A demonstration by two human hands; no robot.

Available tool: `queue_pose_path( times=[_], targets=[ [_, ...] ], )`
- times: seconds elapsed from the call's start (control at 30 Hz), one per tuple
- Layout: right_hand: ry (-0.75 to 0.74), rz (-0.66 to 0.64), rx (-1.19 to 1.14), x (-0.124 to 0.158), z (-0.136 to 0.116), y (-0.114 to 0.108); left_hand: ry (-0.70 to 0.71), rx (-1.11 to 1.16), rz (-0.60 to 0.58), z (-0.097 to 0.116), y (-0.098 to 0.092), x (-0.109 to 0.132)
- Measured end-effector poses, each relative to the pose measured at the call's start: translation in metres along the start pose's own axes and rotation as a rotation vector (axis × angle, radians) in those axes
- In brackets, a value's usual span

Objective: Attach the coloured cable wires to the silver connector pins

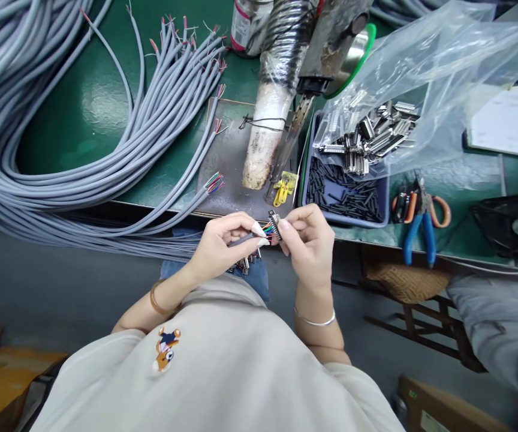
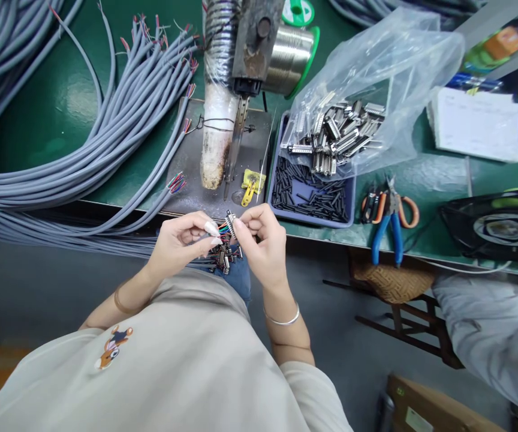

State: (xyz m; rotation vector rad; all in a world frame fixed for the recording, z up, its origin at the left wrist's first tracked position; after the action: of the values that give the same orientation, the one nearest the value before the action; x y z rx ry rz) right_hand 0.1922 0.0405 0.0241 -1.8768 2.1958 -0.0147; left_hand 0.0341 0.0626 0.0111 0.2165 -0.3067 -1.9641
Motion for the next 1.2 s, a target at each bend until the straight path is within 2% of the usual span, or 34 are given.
queue_pose_path(
  times=[0.1, 0.17, 0.27, 0.33, 0.4, 0.47, 0.63, 0.7, 0.87, 1.2],
  targets=[
    [0.083, -0.046, -0.118, 0.001, 0.003, 0.004, 0.021, -0.098, 0.045, 0.000, 0.001, 0.002],
    [0.051, -0.009, -0.064, 0.003, 0.001, 0.002, -0.046, -0.087, 0.101, -0.006, 0.000, 0.002],
    [-0.167, 0.235, 0.153, 0.009, -0.013, -0.013, -0.170, 0.005, 0.182, -0.017, -0.004, 0.000],
    [-0.345, 0.420, 0.205, 0.018, -0.021, -0.024, -0.214, 0.065, 0.213, -0.021, -0.008, -0.003],
    [-0.446, 0.501, 0.194, 0.025, -0.020, -0.029, -0.236, 0.109, 0.231, -0.023, -0.011, -0.007],
    [-0.470, 0.472, 0.226, 0.027, -0.015, -0.029, -0.257, 0.135, 0.229, -0.024, -0.014, -0.011],
    [-0.584, 0.168, 0.505, 0.024, -0.012, -0.004, -0.270, 0.145, 0.198, -0.029, -0.013, -0.017],
    [-0.627, 0.115, 0.534, 0.022, -0.014, 0.004, -0.255, 0.122, 0.203, -0.028, -0.011, -0.018],
    [-0.555, 0.182, 0.473, 0.011, -0.015, 0.005, -0.160, 0.002, 0.270, -0.018, -0.009, -0.024],
    [-0.567, 0.194, 0.479, 0.000, -0.021, 0.006, -0.069, -0.127, 0.347, -0.009, -0.013, -0.026]
  ],
)
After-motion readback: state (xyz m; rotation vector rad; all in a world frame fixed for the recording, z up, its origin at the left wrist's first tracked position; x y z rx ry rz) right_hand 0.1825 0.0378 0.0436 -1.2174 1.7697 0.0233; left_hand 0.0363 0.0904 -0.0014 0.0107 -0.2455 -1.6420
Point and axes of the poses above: each hand's wrist, its own x-axis away from the middle knuckle, its own y-axis out of the palm, z = x × y, the point moved 7 cm from there along -x, towards the middle knuckle, and after that the axes turned 4 degrees about -y, right-handed, at the moved point
